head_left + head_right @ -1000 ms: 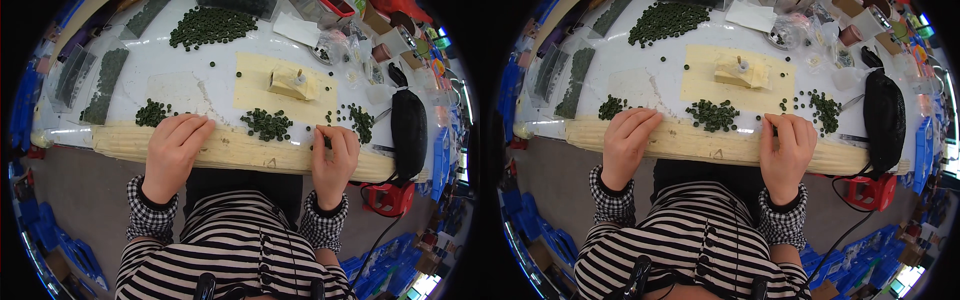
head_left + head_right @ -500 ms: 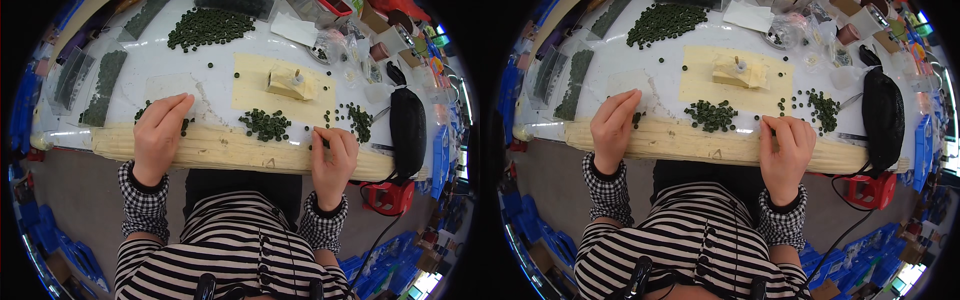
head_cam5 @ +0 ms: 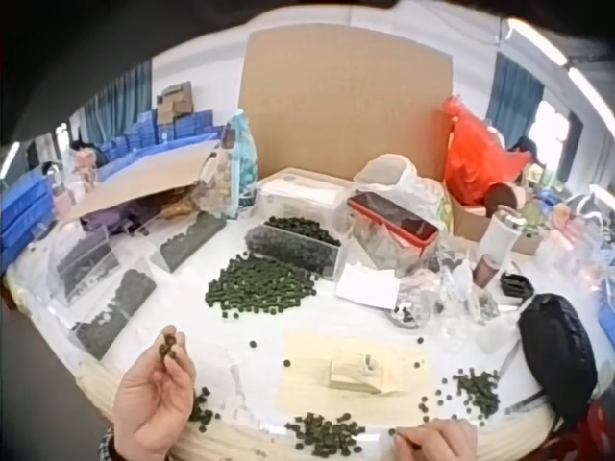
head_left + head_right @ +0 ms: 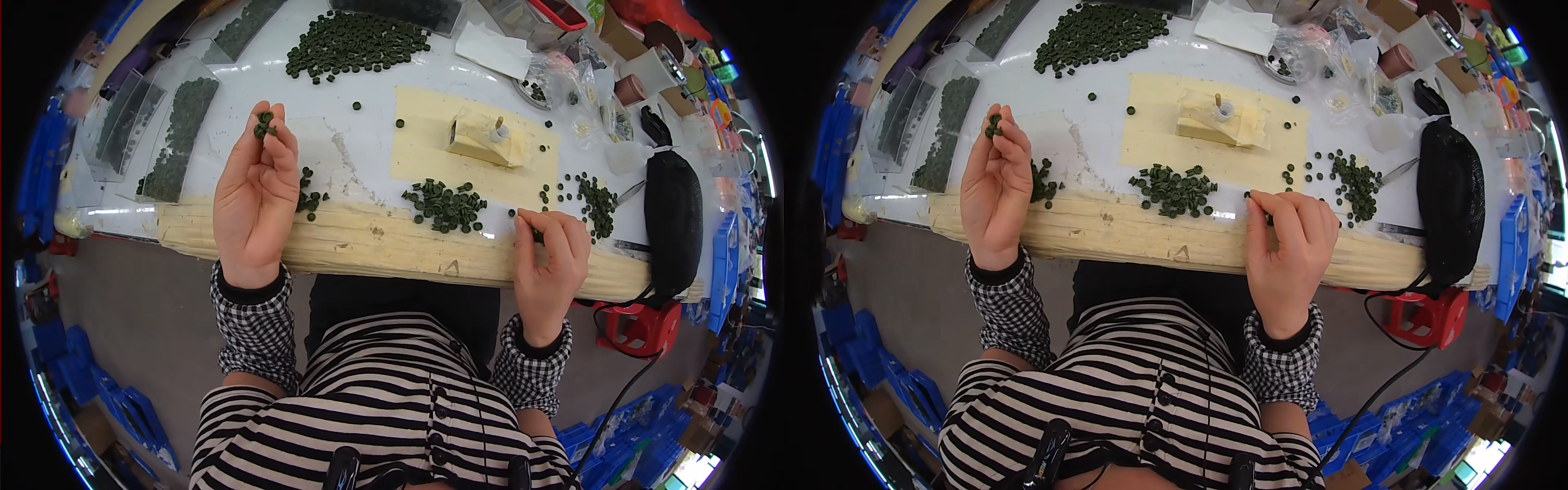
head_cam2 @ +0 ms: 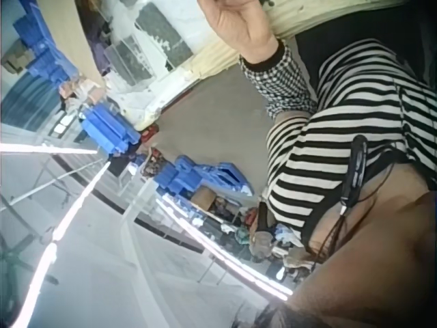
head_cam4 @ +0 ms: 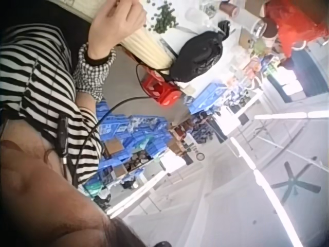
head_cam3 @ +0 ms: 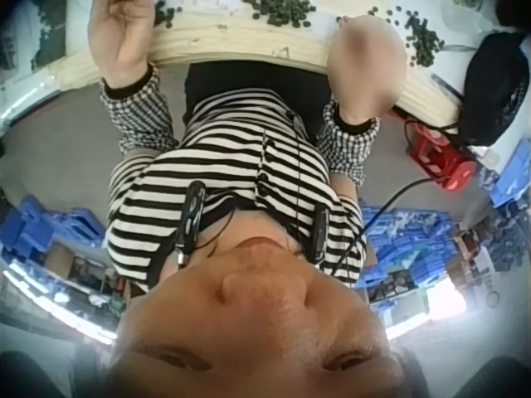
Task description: Sort and inspect small green plastic components at a factory workbench.
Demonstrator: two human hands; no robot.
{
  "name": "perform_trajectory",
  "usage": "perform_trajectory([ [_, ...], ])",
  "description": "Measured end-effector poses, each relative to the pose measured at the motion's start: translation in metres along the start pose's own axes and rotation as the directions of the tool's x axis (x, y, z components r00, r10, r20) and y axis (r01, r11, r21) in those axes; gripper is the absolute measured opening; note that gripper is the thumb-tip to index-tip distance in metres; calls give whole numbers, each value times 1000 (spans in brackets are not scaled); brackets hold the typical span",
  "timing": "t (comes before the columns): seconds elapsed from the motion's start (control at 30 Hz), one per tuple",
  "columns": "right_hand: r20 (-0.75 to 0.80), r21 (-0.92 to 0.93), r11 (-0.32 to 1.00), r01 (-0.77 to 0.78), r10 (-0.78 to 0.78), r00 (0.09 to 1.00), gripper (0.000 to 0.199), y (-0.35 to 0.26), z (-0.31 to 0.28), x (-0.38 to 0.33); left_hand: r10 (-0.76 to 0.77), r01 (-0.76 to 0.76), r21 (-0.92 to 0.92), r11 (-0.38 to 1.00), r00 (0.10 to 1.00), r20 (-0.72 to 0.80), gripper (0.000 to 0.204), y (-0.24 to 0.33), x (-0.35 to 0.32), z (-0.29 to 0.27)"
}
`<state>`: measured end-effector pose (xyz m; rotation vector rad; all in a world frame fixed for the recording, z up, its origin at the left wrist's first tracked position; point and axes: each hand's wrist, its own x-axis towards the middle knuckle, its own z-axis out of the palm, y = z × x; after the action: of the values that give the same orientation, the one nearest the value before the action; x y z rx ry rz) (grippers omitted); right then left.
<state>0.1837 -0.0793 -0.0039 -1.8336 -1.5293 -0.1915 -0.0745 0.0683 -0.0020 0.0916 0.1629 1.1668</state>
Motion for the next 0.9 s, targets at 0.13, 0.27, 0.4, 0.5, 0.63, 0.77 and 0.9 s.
perform_trajectory([
  [0.13,4,6,1000,0,0,1000,10,0,-1,0,-84,81,-160,984,996,-11,21,-8,6,9],
  [0.27,1,7,1000,0,0,1000,10,0,-1,0,-213,210,-224,952,977,10,14,-19,8,15],
  [0.4,-12,27,1000,-6,7,1000,11,-2,-2,0,-275,274,-88,958,961,4,16,-36,2,19],
  [0.5,-11,89,996,-19,20,1000,11,-4,-4,0,-354,353,-28,935,934,-52,16,-51,-8,18],
  [0.63,-17,242,967,-79,85,996,11,-9,-5,-2,-441,449,34,893,887,-138,18,-68,-18,20],
  [0.77,40,509,837,-200,209,977,13,-13,-6,-7,-495,501,119,857,866,-73,21,-81,-26,17],
  [0.9,261,792,440,-423,382,886,15,-29,-12,-6,-513,504,295,812,857,-52,22,-90,-30,17],
])
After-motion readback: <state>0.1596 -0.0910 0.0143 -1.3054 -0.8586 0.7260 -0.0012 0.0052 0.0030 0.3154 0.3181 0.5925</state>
